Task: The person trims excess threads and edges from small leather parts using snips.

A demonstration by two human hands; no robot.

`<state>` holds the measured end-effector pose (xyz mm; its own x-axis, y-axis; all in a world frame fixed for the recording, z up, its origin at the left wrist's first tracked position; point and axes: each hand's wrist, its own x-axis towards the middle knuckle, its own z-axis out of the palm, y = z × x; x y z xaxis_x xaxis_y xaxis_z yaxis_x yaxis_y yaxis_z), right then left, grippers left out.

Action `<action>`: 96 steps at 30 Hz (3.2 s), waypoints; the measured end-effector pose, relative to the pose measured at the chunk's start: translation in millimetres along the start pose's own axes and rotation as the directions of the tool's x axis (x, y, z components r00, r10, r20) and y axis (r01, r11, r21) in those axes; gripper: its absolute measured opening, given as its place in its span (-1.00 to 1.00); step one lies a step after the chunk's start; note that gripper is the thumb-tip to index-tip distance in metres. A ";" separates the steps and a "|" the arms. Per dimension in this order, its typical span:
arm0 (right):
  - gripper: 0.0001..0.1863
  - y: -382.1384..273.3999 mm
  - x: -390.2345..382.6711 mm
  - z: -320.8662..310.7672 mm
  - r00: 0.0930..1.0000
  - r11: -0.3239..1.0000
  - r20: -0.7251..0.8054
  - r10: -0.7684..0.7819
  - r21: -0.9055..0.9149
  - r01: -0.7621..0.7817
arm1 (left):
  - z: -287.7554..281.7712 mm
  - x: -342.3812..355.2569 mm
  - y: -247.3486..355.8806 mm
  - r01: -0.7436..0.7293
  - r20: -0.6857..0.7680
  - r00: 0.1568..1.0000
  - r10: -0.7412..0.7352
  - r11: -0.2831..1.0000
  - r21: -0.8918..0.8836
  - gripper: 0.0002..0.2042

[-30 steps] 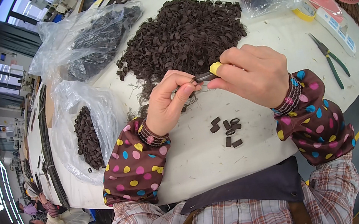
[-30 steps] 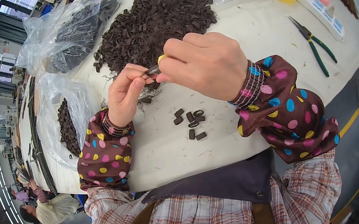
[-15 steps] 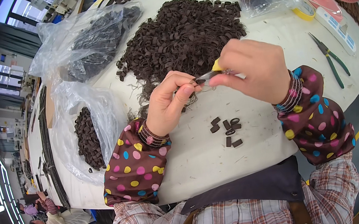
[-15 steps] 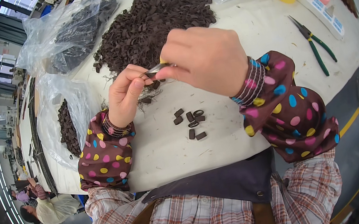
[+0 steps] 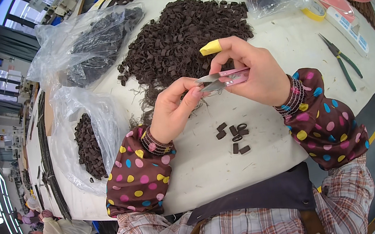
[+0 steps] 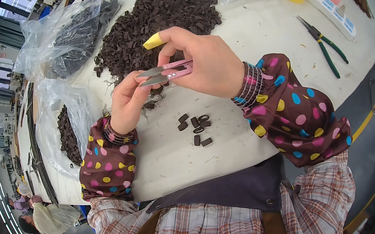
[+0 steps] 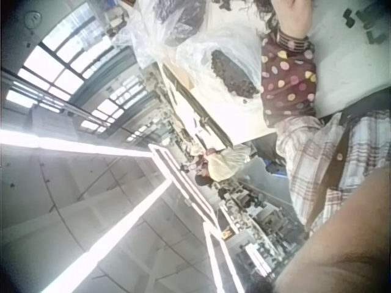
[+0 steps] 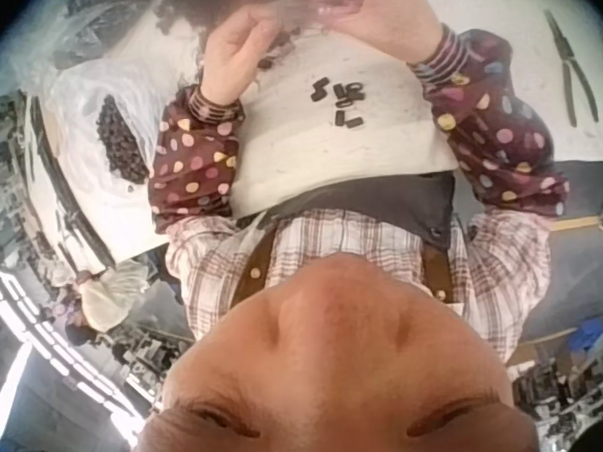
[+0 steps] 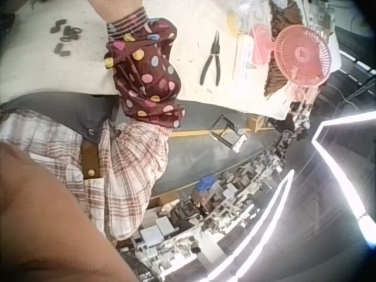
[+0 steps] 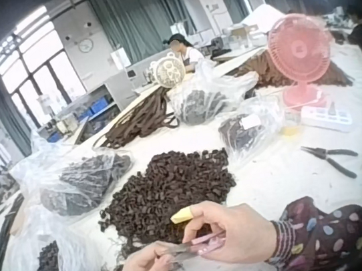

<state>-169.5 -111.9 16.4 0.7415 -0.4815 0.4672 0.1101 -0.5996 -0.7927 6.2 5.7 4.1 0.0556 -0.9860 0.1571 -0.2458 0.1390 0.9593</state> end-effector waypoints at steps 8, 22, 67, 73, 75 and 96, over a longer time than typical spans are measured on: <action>-0.55 10.3 0.6 6.3 0.966 0.866 -0.060 0.252 0.459 -0.197 | 2.0 6.6 -9.8 0.209 -0.080 0.977 -0.195 0.946 0.248 -0.77; -0.55 2.3 -3.4 16.4 0.967 0.922 -0.074 0.244 0.326 -0.208 | 11.7 6.7 4.4 0.000 -0.179 0.984 -0.013 0.997 -0.072 -0.79; -0.63 -7.2 -3.4 22.3 0.795 0.499 0.125 0.594 0.717 -0.486 | 7.1 12.3 2.1 -0.430 0.041 0.738 0.673 0.423 0.798 -0.77; -0.67 -5.4 -2.5 15.7 0.747 0.384 0.185 0.639 0.764 -0.518 | -5.4 13.2 -1.4 -0.450 0.052 0.743 0.668 0.440 0.778 -0.76; -0.68 -4.1 -2.6 14.8 0.746 0.371 0.188 0.638 0.775 -0.512 | -12.1 13.6 -4.2 -0.419 0.076 0.748 0.660 0.379 0.825 -0.80; -0.68 -7.3 -6.3 28.4 0.816 0.554 -0.030 0.577 0.749 -0.364 | 16.7 11.3 -2.7 0.149 -0.139 0.955 -0.261 0.829 -0.539 -0.84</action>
<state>-156.2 -86.3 8.1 0.6490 -0.7580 -0.0645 0.2867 0.3221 -0.9023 -8.7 -7.3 -0.7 0.2515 -0.9655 -0.0681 0.3266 0.0184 0.9450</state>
